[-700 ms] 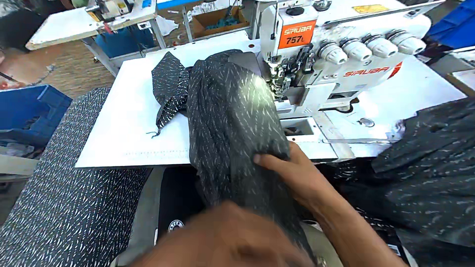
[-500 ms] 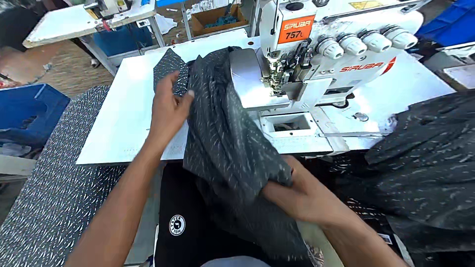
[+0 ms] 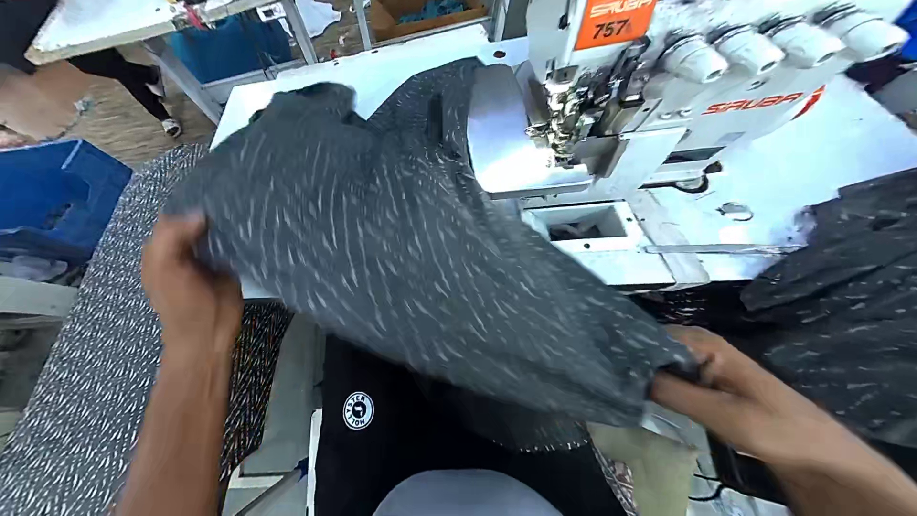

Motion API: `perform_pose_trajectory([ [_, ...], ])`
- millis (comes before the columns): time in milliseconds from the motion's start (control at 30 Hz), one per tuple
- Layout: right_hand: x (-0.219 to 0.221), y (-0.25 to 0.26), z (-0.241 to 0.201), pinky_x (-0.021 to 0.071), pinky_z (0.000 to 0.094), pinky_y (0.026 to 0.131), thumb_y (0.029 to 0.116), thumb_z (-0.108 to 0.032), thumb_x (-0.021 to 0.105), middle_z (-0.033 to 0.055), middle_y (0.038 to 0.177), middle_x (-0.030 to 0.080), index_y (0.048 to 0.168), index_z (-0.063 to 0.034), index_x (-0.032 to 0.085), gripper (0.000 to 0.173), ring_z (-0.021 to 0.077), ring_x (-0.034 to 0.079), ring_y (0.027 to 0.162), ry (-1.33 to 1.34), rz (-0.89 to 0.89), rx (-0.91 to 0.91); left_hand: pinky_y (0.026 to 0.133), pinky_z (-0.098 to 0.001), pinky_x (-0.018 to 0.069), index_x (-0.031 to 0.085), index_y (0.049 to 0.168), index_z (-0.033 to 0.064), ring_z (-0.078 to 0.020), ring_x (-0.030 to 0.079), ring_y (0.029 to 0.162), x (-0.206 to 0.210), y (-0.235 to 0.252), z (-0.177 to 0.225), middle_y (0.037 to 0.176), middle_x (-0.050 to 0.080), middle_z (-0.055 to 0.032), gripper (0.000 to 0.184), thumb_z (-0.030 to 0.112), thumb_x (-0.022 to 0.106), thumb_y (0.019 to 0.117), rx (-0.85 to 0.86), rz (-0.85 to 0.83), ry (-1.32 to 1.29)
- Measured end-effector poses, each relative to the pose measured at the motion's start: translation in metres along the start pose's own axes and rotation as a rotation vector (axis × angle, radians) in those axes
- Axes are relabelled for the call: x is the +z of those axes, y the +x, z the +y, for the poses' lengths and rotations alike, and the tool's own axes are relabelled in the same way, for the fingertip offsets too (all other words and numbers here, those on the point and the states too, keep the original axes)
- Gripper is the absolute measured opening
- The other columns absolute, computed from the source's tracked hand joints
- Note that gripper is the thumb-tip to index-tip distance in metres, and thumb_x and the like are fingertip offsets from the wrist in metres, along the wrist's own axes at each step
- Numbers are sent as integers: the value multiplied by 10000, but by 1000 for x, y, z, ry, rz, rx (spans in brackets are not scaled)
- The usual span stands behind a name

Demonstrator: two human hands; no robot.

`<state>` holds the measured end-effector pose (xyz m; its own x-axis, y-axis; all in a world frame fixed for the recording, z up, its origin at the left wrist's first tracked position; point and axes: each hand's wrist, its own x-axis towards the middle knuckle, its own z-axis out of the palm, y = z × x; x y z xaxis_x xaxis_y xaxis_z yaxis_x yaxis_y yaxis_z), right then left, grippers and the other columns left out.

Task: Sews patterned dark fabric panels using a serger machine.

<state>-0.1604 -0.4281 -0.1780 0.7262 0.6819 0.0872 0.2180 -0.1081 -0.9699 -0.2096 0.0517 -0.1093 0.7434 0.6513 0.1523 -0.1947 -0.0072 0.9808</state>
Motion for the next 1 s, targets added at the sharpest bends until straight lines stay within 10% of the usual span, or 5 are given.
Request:
perform_pose_trajectory([
  [200, -24, 8, 15, 480, 455, 471, 823, -219, 564, -27, 679, 614, 977, -167, 700, 212, 150, 585, 550, -733, 38, 253, 626, -400, 620, 745, 1060, 136, -164, 709, 678, -83, -92, -23, 850, 743, -13, 375, 487, 694, 937, -575, -791, 1061],
  [433, 3, 24, 4, 400, 379, 421, 820, -230, 520, -79, 587, 511, 890, -205, 669, 166, 100, 494, 474, -848, 45, 225, 732, -362, 592, 752, 1151, 96, -146, 680, 845, 58, -34, -38, 1078, 714, -65, 243, 215, 581, 1025, 538, -600, 938],
  [633, 7, -7, -5, 400, 253, 432, 823, -218, 519, -150, 647, 521, 856, -252, 642, 132, -10, 478, 516, -734, 115, 170, 794, -501, 566, 745, 1106, 111, -317, 661, 1038, 137, -2, -67, 1069, 664, -115, 212, 228, 607, 996, 689, -966, 1222],
  [867, 78, 7, -47, 545, 448, 961, 1045, -250, 511, 0, 1110, 730, 1255, -218, 688, 276, 176, 688, 1059, -244, -407, -295, 719, -293, 622, 635, 1119, -50, -103, 680, 790, 104, -12, -80, 961, 678, -77, 187, 87, 530, 1049, 485, -623, 443],
  [1000, 85, 65, -14, 598, 241, 782, 1047, -304, 541, -85, 996, 729, 1116, -183, 751, 253, 7, 681, 892, -250, -239, -293, 759, -215, 564, 621, 1112, 43, -22, 639, 813, 80, -21, -95, 919, 665, 41, 131, 29, 514, 1037, 292, -474, 89],
])
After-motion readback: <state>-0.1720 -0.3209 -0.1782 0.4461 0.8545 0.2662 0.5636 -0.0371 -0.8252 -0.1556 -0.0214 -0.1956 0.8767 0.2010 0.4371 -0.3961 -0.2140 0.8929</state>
